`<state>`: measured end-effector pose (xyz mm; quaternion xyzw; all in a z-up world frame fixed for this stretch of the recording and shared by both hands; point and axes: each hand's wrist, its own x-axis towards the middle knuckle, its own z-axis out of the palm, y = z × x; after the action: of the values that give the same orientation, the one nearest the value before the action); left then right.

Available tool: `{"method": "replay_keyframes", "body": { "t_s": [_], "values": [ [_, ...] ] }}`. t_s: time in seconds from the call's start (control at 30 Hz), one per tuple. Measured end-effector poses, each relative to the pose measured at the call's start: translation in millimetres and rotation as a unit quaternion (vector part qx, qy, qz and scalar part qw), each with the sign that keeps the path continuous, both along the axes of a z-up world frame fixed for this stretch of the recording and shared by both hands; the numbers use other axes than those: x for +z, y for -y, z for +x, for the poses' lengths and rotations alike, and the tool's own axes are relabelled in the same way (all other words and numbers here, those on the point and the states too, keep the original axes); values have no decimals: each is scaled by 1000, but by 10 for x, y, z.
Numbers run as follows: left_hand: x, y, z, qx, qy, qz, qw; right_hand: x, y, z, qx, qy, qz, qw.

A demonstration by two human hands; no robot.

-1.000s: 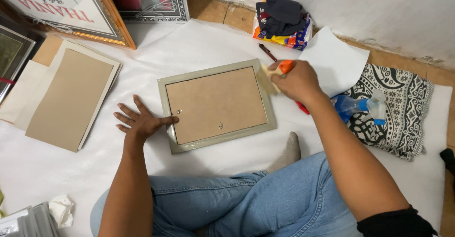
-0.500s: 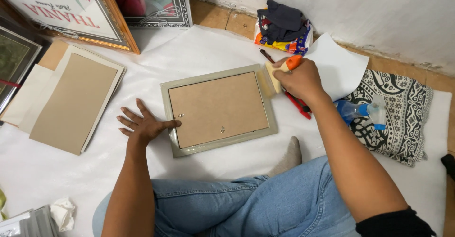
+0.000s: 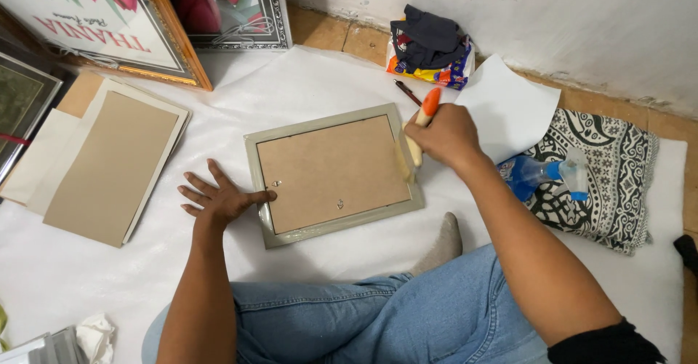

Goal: Cleaning glass and assembling picture frames with artwork and backing

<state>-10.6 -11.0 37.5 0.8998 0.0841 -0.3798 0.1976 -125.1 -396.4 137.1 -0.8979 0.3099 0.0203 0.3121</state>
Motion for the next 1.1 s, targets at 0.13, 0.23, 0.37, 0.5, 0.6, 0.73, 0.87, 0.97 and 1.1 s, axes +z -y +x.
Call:
{"method": "replay_keyframes", "body": {
  "t_s": [0.13, 0.23, 0.37, 0.5, 0.6, 0.73, 0.87, 0.97, 1.1],
  "values": [
    [-27, 6, -5, -11, 1, 13, 1000, -279, -31, 76, 12, -5, -23, 1000],
    [-21, 7, -9, -7, 8, 12, 1000, -245, -87, 114, -22, 135, 57, 989],
    [-41, 5, 7, -8, 4, 17, 1000, -212, -161, 70, -16, 234, 73, 969],
    [-38, 8, -4, -9, 5, 20, 1000, -184, -272, 7, 79, 197, 16, 977],
    [-27, 9, -2, -7, 4, 20, 1000, -262, -273, 8, 123, 158, -6, 980],
    [-9, 15, 1, -2, 3, 13, 1000, -99, -279, -15, 180, 38, -5, 983],
    [46, 6, 5, -5, 1, 1, 1000, -316, -123, -8, 111, 20, -42, 993],
    [22, -27, 20, -8, -1, 0, 1000, -428, -500, -38, 181, -25, -153, 971],
    [-30, -55, 46, -14, -7, -14, 1000, -711, -1369, -225, 322, 5, -56, 945]
  ]
}}
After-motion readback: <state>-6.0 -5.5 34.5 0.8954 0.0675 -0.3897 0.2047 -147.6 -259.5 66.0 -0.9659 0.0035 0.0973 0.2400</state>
